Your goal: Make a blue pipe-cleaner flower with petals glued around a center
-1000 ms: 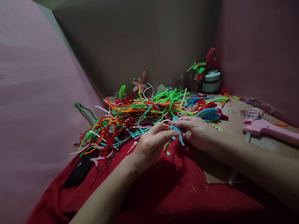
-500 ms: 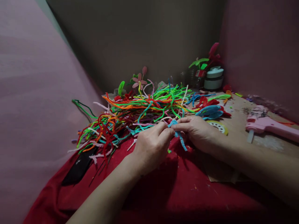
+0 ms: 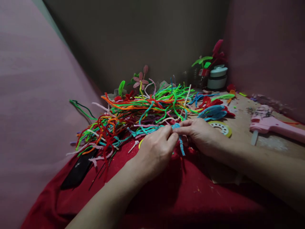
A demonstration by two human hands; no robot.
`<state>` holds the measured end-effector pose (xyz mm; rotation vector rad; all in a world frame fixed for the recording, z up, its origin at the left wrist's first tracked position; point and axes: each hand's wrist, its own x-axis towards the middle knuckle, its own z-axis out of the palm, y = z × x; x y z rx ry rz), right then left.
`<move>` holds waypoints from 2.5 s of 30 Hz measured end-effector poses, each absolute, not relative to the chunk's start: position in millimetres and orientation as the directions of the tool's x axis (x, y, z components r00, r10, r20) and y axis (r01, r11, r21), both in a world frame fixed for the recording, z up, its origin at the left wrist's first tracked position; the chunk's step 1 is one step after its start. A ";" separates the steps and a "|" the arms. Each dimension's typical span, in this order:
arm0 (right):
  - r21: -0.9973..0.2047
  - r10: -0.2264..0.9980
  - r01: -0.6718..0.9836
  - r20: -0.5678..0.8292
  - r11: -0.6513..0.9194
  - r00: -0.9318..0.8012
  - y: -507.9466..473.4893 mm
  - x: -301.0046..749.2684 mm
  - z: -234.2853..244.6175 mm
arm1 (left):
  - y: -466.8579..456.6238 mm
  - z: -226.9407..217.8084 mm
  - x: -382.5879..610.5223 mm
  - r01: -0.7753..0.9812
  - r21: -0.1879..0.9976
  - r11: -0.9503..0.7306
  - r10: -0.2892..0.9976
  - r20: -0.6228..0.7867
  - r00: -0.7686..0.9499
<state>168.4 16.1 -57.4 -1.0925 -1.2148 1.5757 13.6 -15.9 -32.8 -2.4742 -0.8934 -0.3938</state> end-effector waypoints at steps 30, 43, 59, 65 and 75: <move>-0.939 0.925 -0.263 -0.114 -0.220 -0.363 16.2 170.7 -56.6 | -10.9 -36.6 15.3 0.592 0.493 -0.638 0.756 0.549 0.357; -0.947 0.934 -0.262 -0.087 -0.186 -0.347 14.9 170.8 -56.9 | -4.4 -26.9 17.0 0.167 0.984 -0.061 0.974 0.023 0.225; -0.841 0.926 -0.468 -0.093 -0.270 -0.366 22.5 173.9 -49.7 | -7.3 -31.9 14.2 0.350 0.927 -0.131 0.905 -0.032 0.423; -0.813 0.925 -0.499 -0.120 -0.300 -0.361 25.2 175.2 -48.0 | -8.2 -23.0 11.4 0.413 0.909 -0.054 0.885 -0.148 0.442; -0.783 0.924 -0.552 -0.073 -0.287 -0.376 23.5 172.6 -50.9 | 1.3 -18.9 6.3 0.389 0.921 -0.029 0.870 -0.168 0.463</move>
